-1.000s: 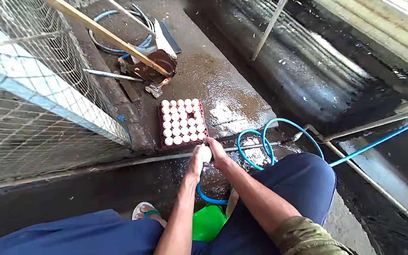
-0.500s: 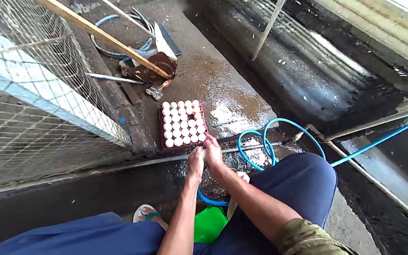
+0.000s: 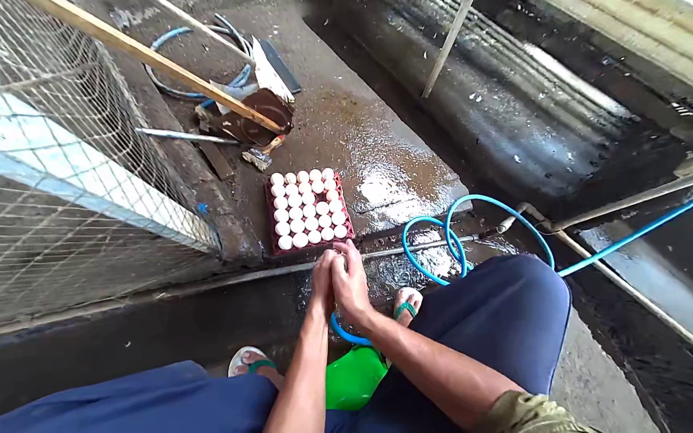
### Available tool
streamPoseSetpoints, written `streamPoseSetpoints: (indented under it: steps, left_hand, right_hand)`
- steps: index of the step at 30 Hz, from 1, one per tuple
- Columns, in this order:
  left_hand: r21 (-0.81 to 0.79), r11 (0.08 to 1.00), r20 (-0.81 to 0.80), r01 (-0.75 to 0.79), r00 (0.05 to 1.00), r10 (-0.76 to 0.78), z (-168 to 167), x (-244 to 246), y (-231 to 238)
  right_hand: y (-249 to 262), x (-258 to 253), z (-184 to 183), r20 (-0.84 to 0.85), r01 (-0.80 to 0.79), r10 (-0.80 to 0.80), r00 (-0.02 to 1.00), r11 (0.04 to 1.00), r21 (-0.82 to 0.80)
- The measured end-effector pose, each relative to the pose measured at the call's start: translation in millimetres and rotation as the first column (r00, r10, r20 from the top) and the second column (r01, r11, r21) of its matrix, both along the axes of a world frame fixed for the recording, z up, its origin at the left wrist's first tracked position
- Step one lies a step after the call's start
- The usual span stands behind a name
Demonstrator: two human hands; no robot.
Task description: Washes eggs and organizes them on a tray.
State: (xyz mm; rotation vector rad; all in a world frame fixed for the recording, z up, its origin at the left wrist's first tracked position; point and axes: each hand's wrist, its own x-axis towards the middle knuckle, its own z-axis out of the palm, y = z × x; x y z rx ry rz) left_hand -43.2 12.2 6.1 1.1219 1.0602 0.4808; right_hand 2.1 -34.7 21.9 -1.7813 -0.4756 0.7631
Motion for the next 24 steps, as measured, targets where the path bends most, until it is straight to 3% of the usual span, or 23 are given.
streamPoseSetpoints:
  steps: [2, 3, 5, 7, 8, 10, 13, 16, 18, 20, 22, 24]
  left_hand:
    - [-0.020, 0.996, -0.019, 0.088, 0.996, -0.089, -3.1, -5.4, -0.9]
    - [-0.051, 0.989, -0.027, 0.140, 0.990, -0.141, -1.4, -6.4, 1.5]
    - [-0.085, 0.981, -0.041, 0.176, 0.983, -0.180, 0.7, -3.5, 1.3]
    - [-0.102, 0.986, 0.020, 0.132, 0.991, -0.130, -3.7, -4.3, -1.4]
    - [-0.064, 0.993, 0.058, 0.103, 0.993, -0.100, -4.7, -2.8, 2.0]
    - [0.015, 0.999, 0.097, 0.043, 0.994, -0.044, -5.5, -2.1, 3.1]
    - [0.093, 0.995, 0.075, 0.024, 0.997, -0.031, -2.3, 1.7, -3.4]
    - [0.153, 0.987, 0.005, 0.056, 0.998, -0.057, -4.0, 3.8, -7.7]
    - [0.195, 0.981, -0.015, -0.002, 1.000, 0.005, -3.4, 5.8, -8.8]
    - [0.124, 0.992, -0.010, 0.019, 1.000, -0.018, 0.2, 1.7, -11.2]
    - [0.073, 0.996, -0.021, 0.058, 0.998, -0.057, 3.5, 2.4, -8.6]
    - [0.130, 0.991, -0.048, 0.022, 0.999, -0.016, 3.0, 4.7, -8.0]
  right_hand:
    - [2.5, 8.5, -7.4, -0.056, 0.059, -0.059, 0.997, 0.998, -0.005]
    - [10.1, 20.4, -8.1, -0.180, 0.105, -0.110, 0.978, 0.994, -0.039]
    - [17.5, 40.7, -4.2, -0.450, 0.088, -0.135, 0.883, 0.988, -0.123]
    - [14.5, 41.1, -4.1, -0.591, 0.120, -0.169, 0.789, 0.985, -0.122]
    - [16.9, 38.4, -3.3, -0.584, 0.147, -0.183, 0.791, 0.983, -0.109]
    - [12.8, 22.4, -3.8, -0.389, 0.136, -0.155, 0.908, 0.988, -0.077]
    - [4.1, 13.5, -7.2, -0.049, -0.049, 0.050, 0.998, 0.999, 0.020]
    - [15.6, 24.8, -12.5, -0.181, 0.061, -0.069, 0.981, 0.997, -0.049]
    - [5.8, 9.6, -6.2, -0.143, 0.025, -0.029, 0.989, 0.999, -0.029]
    - [-1.0, 6.6, -6.4, -0.135, 0.016, -0.013, 0.991, 1.000, 0.021]
    - [11.4, 21.4, -8.4, -0.202, 0.087, -0.091, 0.975, 0.996, -0.028]
    - [10.6, 17.7, -5.4, -0.203, 0.066, -0.073, 0.977, 0.997, -0.039]
